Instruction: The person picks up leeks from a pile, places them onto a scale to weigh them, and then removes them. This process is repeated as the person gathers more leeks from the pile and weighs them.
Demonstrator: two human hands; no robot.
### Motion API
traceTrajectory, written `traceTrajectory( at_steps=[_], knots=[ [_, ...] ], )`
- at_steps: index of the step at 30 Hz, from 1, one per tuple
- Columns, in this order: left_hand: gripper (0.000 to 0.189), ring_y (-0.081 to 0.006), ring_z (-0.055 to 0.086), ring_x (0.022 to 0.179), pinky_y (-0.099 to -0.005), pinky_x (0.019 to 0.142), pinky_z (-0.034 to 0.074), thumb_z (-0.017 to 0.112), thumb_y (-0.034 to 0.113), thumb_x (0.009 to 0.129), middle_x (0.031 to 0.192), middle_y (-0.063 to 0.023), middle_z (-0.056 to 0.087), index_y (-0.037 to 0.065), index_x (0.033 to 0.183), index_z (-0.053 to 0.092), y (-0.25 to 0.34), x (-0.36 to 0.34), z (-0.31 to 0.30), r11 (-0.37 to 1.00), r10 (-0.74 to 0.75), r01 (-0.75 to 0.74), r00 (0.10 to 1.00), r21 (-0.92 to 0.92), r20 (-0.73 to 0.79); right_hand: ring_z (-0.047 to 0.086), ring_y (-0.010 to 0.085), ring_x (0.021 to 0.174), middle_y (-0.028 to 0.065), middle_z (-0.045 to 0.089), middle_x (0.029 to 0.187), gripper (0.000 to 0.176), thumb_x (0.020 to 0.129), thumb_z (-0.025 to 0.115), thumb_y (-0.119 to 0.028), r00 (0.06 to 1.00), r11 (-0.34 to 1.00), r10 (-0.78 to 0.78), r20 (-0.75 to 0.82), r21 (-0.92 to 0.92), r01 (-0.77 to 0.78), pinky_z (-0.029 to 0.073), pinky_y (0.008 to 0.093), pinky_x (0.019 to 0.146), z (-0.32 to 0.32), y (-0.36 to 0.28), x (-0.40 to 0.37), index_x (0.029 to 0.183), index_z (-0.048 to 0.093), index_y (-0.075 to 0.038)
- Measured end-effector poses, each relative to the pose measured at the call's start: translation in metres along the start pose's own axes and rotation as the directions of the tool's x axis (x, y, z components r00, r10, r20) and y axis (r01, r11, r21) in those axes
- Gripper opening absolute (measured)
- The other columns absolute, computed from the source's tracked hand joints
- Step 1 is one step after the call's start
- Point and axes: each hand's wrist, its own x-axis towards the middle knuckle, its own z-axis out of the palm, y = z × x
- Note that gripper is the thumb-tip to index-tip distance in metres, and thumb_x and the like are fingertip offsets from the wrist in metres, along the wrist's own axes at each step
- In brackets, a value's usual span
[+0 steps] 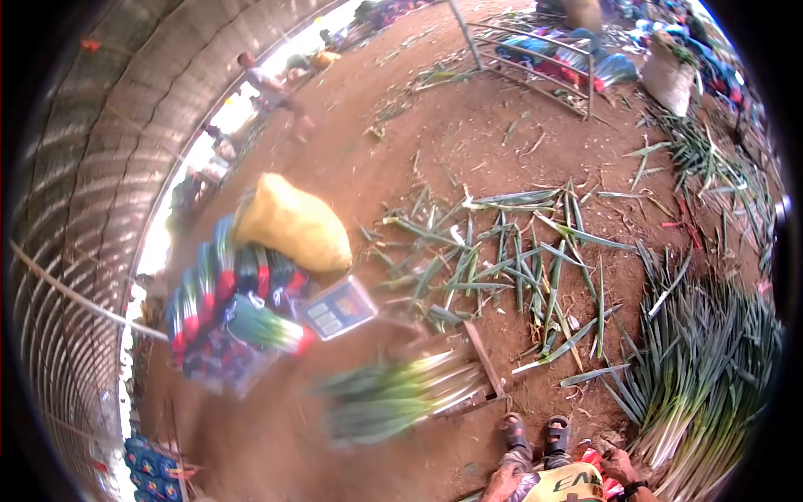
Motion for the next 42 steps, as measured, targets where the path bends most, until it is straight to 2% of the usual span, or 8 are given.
traceTrajectory(
  at_steps=[10, 11, 13, 18, 22, 23, 30, 42],
  knots=[
    [0.034, -0.0386, 0.067, 0.11, -0.0456, 0.096, 0.052, 0.063, 0.026, 0.095, 0.117, -0.0219, 0.07, 0.01, 0.125, 0.066, 0.028, 0.049, 0.008, 0.965, 0.147, -0.205, 0.939, 0.164, 0.31, 0.067, 0.0214, 0.058, 0.0121, 0.068, 0.068, 0.011, 0.078, 0.062, -0.002, 0.952, 0.925, 0.223, -0.211, 0.355, -0.139, 0.054, 0.0371, 0.051, 0.074, 0.109, -0.052, 0.081, 0.068, 0.007],
    [0.035, -0.0386, 0.067, 0.111, -0.0457, 0.097, 0.052, 0.063, 0.027, 0.095, 0.118, -0.0217, 0.07, 0.011, 0.126, 0.066, 0.028, 0.052, 0.003, 0.959, 0.149, -0.215, 0.935, 0.182, 0.323, 0.068, 0.0239, 0.06, 0.0152, 0.069, 0.072, 0.017, 0.079, 0.065, -0.009, 0.929, 0.83, 0.355, -0.105, 0.493, -0.262, 0.055, 0.0386, 0.056, 0.079, 0.101, -0.063, 0.086, 0.069, 0.006],
    [0.031, -0.0327, 0.068, 0.109, -0.0409, 0.096, 0.052, 0.062, 0.02, 0.096, 0.117, -0.0181, 0.071, 0.005, 0.123, 0.068, 0.074, 0.039, -0.019, 0.958, 0.113, -0.193, 0.935, 0.213, 0.336, 0.069, 0.0385, 0.07, 0.027, 0.066, 0.073, 0.03, 0.075, 0.064, -0.026, 0.957, 0.968, 0.25, -0.148, 0.061, -0.244, 0.054, 0.0472, 0.067, 0.091, 0.097, -0.069, 0.079, 0.072, 0.003],
    [0.034, -0.0224, 0.067, 0.092, -0.0346, 0.082, 0.055, 0.068, 0.017, 0.093, 0.105, -0.0134, 0.071, -0.003, 0.12, 0.066, 0.124, 0.038, -0.044, 0.994, 0.016, -0.058, 0.915, 0.092, 0.402, 0.068, 0.0388, 0.101, 0.0246, 0.071, 0.106, 0.044, 0.082, 0.062, -0.028, 0.958, 0.941, 0.26, -0.124, 0.256, -0.222, 0.053, 0.0479, 0.089, 0.051, -0.004, -0.131, 0.117, 0.068, -0.002],
    [0.04, -0.0193, 0.067, 0.082, -0.0314, 0.075, 0.056, 0.073, 0.017, 0.091, 0.102, -0.0142, 0.07, -0.008, 0.121, 0.063, 0.071, 0.074, -0.017, 0.974, 0.17, -0.223, 0.85, 0.049, 0.498, 0.067, 0.0433, 0.099, 0.028, 0.068, 0.101, 0.035, 0.091, 0.056, -0.029, 0.903, 0.864, 0.414, -0.118, 0.361, -0.349, 0.051, 0.0485, 0.087, 0.088, 0.044, -0.132, 0.106, 0.066, 0.002],
    [0.041, -0.0199, 0.068, 0.082, -0.0313, 0.076, 0.056, 0.073, 0.017, 0.09, 0.103, -0.015, 0.07, -0.008, 0.12, 0.063, 0.069, 0.081, -0.009, 0.998, -0.056, 0.045, 0.879, 0.035, 0.473, 0.066, 0.0436, 0.098, 0.0287, 0.068, 0.098, 0.035, 0.092, 0.056, -0.029, 0.895, 0.844, 0.428, -0.126, 0.41, -0.346, 0.051, 0.0489, 0.086, 0.093, 0.051, -0.133, 0.104, 0.065, 0.003],
    [0.045, -0.0237, 0.065, 0.098, -0.0354, 0.088, 0.052, 0.071, 0.022, 0.089, 0.11, -0.0158, 0.07, -0.009, 0.121, 0.065, 0.129, 0.058, 0.065, 0.945, 0.11, -0.269, 0.796, 0.184, 0.595, 0.065, 0.0461, 0.089, 0.0296, 0.066, 0.091, 0.032, 0.093, 0.055, -0.029, 0.88, 0.85, 0.382, -0.281, 0.48, -0.215, 0.05, 0.0512, 0.079, 0.11, 0.113, -0.161, 0.093, 0.063, 0.003],
    [0.045, -0.0204, 0.067, 0.096, -0.0339, 0.086, 0.052, 0.067, 0.026, 0.095, 0.107, -0.0133, 0.069, -0.006, 0.126, 0.062, 0.118, 0.064, 0.296, 0.941, 0.022, -0.248, 0.725, 0.231, 0.689, 0.067, 0.0453, 0.091, 0.0294, 0.068, 0.096, 0.035, 0.093, 0.056, -0.027, 0.783, 0.785, 0.471, -0.406, 0.598, -0.162, 0.052, 0.0504, 0.078, 0.051, 0.258, -0.144, 0.114, 0.064, 0.0]
  ],
)
